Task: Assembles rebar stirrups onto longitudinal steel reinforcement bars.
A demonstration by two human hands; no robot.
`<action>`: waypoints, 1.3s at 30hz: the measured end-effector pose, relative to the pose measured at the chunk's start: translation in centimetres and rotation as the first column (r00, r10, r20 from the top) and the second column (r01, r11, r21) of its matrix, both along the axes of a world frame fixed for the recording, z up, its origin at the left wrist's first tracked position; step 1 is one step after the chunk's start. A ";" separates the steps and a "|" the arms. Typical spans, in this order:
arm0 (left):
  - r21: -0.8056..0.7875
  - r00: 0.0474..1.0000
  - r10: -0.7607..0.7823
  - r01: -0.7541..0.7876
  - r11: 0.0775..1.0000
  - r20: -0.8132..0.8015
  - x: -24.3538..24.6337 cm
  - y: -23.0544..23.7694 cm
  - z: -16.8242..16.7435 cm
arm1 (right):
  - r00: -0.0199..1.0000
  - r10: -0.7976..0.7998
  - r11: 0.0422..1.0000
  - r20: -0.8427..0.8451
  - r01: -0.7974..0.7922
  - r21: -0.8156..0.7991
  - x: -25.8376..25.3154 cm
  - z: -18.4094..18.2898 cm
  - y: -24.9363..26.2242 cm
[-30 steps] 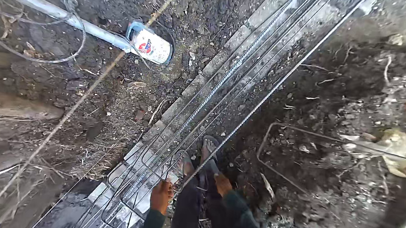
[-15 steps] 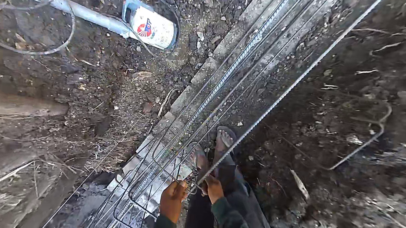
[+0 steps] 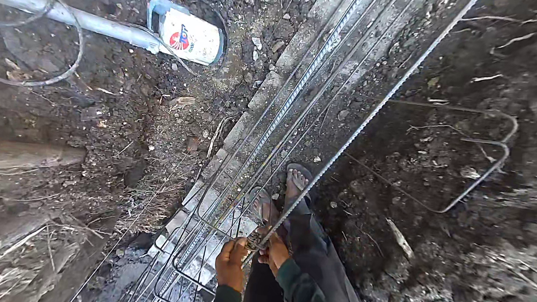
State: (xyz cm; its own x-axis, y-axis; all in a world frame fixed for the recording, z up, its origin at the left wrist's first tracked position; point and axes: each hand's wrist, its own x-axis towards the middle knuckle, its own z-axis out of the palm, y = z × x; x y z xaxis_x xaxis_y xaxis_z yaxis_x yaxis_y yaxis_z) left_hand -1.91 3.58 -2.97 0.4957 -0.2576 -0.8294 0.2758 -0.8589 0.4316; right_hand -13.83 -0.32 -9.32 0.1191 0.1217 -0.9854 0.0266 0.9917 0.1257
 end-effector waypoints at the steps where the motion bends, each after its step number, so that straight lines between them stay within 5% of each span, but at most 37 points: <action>1: 0.003 1.000 0.007 -0.007 1.000 -0.005 0.1 0.4 -0.3 | 1.000 -0.010 1.000 0.003 0.010 0.018 -0.2 0.0 0.4; 5: 0.013 0.999 0.031 -0.031 0.999 -0.040 0.9 -0.1 1.2 | 0.983 -0.169 0.985 -0.068 0.170 0.014 -0.6 -0.9 0.9; 9: 0.064 0.996 -0.076 0.079 0.995 -0.048 2.3 -0.1 3.5 | 0.994 -0.084 0.996 -0.071 0.083 -0.019 -1.9 -1.2 0.1; 14: 0.097 0.991 -0.016 0.029 0.995 -0.136 -0.6 0.0 4.3 | 0.960 -0.255 0.952 -0.115 0.229 -0.202 -0.8 -0.6 -3.1; 17: 0.119 0.994 0.005 0.008 0.993 -0.109 -2.2 -0.3 4.0 | 0.985 -0.087 0.957 -0.147 0.041 -0.287 -0.3 -0.3 -3.7; 22: 0.162 0.980 -0.194 0.184 0.970 0.048 -2.4 0.0 2.2 | 0.963 0.102 0.946 -0.248 -0.171 -0.276 0.8 -1.6 -3.0; 26: 0.116 0.985 -0.094 0.078 0.990 0.142 -2.7 0.5 1.2 | 0.929 0.306 0.911 -0.209 -0.350 -0.219 -0.3 -1.1 -2.5; 33: 0.040 0.994 0.089 -0.087 0.995 -0.059 -0.2 1.1 0.3 | 0.961 0.238 0.952 -0.143 -0.260 -0.161 0.1 -0.8 -1.8; 39: 0.169 0.997 0.049 -0.037 0.985 -0.064 3.5 -0.4 1.1 | 0.961 0.123 0.992 -0.246 -0.128 -0.006 -1.4 -1.2 -3.1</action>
State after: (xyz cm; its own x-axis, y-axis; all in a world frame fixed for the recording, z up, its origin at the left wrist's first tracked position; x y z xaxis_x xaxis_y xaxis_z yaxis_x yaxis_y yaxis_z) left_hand 1.61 3.13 -1.83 0.4444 -0.0922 -0.8911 0.3379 -0.9040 0.2620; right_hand -15.23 -3.46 -10.56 -0.1410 0.0989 -0.9851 -0.0710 0.9914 0.1097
